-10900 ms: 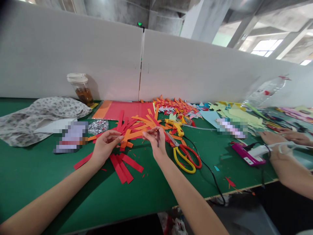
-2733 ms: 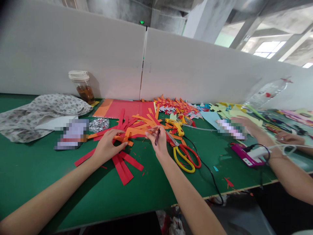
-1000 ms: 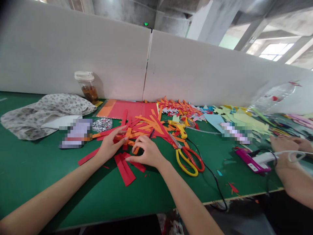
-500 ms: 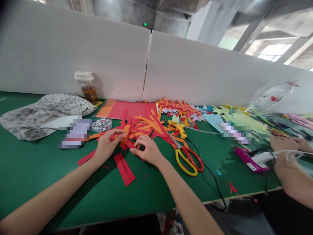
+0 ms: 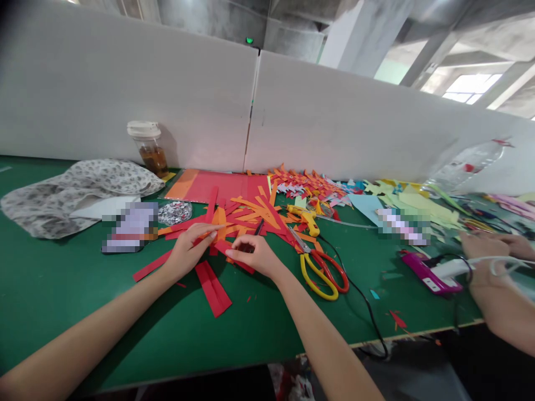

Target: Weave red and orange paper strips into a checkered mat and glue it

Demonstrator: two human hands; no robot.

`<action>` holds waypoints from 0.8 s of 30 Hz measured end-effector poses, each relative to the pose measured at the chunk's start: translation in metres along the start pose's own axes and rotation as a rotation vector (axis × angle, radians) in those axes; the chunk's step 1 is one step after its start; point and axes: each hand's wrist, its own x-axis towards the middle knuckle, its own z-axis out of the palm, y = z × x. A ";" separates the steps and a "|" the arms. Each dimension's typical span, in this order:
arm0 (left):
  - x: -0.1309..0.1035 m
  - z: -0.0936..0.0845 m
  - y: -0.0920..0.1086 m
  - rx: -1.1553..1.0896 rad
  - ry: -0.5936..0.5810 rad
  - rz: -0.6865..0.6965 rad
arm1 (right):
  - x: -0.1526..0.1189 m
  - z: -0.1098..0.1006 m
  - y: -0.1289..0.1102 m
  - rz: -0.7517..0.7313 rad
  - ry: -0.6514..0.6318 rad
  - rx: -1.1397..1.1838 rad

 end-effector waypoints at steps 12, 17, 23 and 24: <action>0.001 -0.003 0.008 -0.050 -0.075 0.113 | 0.000 -0.002 0.002 -0.107 -0.026 -0.040; 0.001 -0.004 0.009 -0.045 -0.087 0.110 | 0.000 -0.004 0.002 -0.111 -0.040 -0.044; 0.001 -0.003 0.009 -0.054 -0.098 0.106 | 0.000 -0.003 0.003 -0.131 -0.061 -0.074; 0.000 -0.003 0.009 -0.059 -0.101 0.104 | 0.000 -0.003 0.002 -0.128 -0.054 -0.072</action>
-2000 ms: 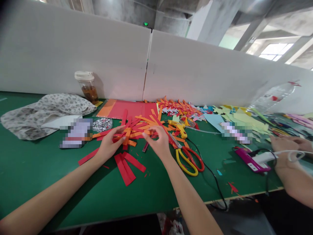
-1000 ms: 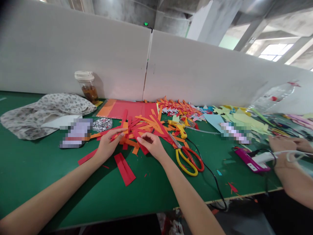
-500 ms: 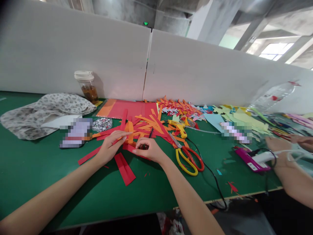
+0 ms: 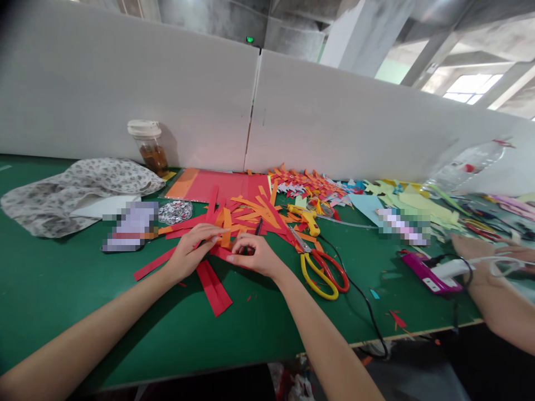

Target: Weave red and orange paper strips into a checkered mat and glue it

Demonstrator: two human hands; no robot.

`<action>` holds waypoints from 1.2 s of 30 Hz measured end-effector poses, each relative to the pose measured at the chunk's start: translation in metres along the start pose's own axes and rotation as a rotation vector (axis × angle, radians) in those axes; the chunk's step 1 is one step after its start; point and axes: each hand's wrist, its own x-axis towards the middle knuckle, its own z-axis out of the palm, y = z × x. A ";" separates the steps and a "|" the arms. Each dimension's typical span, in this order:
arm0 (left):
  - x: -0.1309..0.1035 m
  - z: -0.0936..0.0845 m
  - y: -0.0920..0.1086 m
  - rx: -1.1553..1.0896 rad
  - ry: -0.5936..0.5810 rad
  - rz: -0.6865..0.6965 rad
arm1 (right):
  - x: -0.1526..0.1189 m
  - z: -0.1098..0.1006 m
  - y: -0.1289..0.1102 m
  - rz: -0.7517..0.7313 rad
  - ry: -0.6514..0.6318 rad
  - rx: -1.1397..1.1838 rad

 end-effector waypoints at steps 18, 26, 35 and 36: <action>-0.003 -0.003 0.005 -0.089 -0.028 -0.044 | 0.000 0.001 -0.005 0.062 0.234 0.191; -0.003 0.005 0.005 -0.066 0.006 -0.111 | 0.001 0.002 -0.002 0.068 0.250 0.220; -0.003 0.011 -0.010 -0.251 0.010 -0.170 | 0.003 0.003 0.001 0.060 0.271 0.210; -0.003 0.011 -0.010 -0.265 -0.003 -0.179 | 0.003 0.002 0.001 0.064 0.281 0.207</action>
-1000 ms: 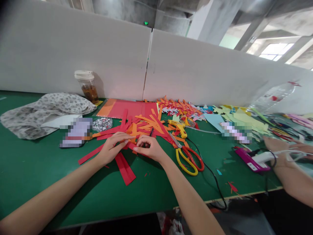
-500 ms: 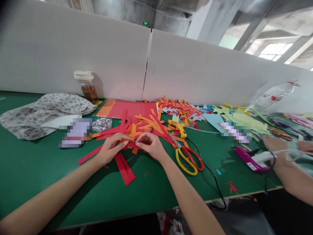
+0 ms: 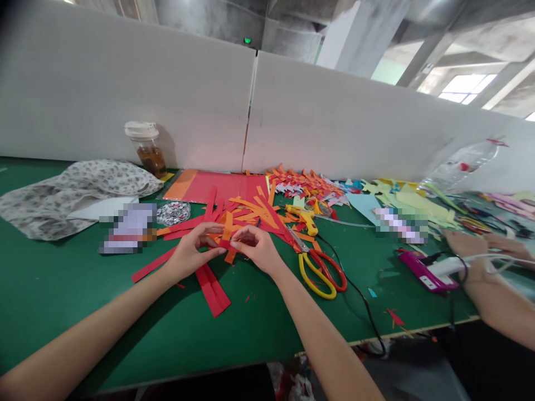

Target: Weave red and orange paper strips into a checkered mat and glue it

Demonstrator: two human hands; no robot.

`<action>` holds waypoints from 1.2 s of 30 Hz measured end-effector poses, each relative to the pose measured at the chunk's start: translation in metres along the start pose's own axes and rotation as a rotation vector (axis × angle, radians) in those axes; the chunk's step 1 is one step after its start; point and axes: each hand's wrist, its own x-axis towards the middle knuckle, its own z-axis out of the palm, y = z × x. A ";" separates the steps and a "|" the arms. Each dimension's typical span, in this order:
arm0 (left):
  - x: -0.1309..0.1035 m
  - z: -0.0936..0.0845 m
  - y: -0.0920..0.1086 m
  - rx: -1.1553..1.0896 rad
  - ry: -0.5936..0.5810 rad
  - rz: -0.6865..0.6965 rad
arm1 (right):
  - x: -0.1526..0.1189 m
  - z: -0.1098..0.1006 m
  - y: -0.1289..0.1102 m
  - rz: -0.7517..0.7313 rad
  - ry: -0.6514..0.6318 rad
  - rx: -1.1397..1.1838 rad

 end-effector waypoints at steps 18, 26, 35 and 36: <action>-0.002 0.001 0.005 0.204 -0.005 0.068 | 0.006 -0.012 0.004 -0.017 0.374 0.200; 0.000 -0.004 0.022 0.287 0.118 0.195 | -0.003 -0.002 -0.005 -0.012 0.021 0.210; -0.002 0.003 0.017 0.187 0.084 0.056 | -0.001 0.001 -0.002 -0.057 0.101 0.162; -0.001 0.002 0.015 0.134 0.124 0.016 | 0.000 0.000 -0.001 -0.068 0.155 0.140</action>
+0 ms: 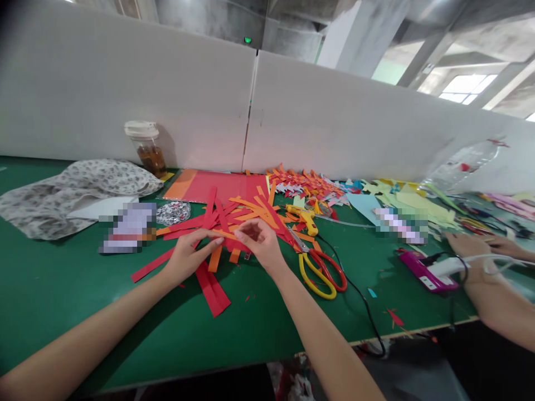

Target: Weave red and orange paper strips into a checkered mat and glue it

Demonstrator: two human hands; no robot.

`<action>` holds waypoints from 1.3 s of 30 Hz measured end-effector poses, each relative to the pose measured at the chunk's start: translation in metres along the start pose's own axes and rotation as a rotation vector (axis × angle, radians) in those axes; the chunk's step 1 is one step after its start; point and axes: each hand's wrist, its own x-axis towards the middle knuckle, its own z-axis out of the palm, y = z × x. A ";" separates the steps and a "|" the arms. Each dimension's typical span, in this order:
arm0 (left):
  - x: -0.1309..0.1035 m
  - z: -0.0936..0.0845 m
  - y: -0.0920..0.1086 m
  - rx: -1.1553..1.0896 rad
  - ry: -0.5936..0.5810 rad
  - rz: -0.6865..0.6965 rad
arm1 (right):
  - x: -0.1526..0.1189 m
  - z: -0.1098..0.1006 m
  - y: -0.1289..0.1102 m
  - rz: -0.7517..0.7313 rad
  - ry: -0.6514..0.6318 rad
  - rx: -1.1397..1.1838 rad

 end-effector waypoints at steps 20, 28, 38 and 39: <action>0.015 -0.011 -0.011 -0.580 0.457 -0.385 | -0.022 0.034 -0.002 -0.413 -0.553 -0.768; 0.016 -0.011 -0.014 -0.678 0.484 -0.474 | -0.015 0.027 0.000 -0.129 -0.302 -0.466; 0.016 -0.014 -0.012 -0.881 0.388 -0.483 | 0.004 0.008 0.013 0.142 0.327 -0.032; 0.016 -0.013 -0.011 -0.883 0.367 -0.480 | 0.005 0.007 0.014 0.147 0.355 -0.016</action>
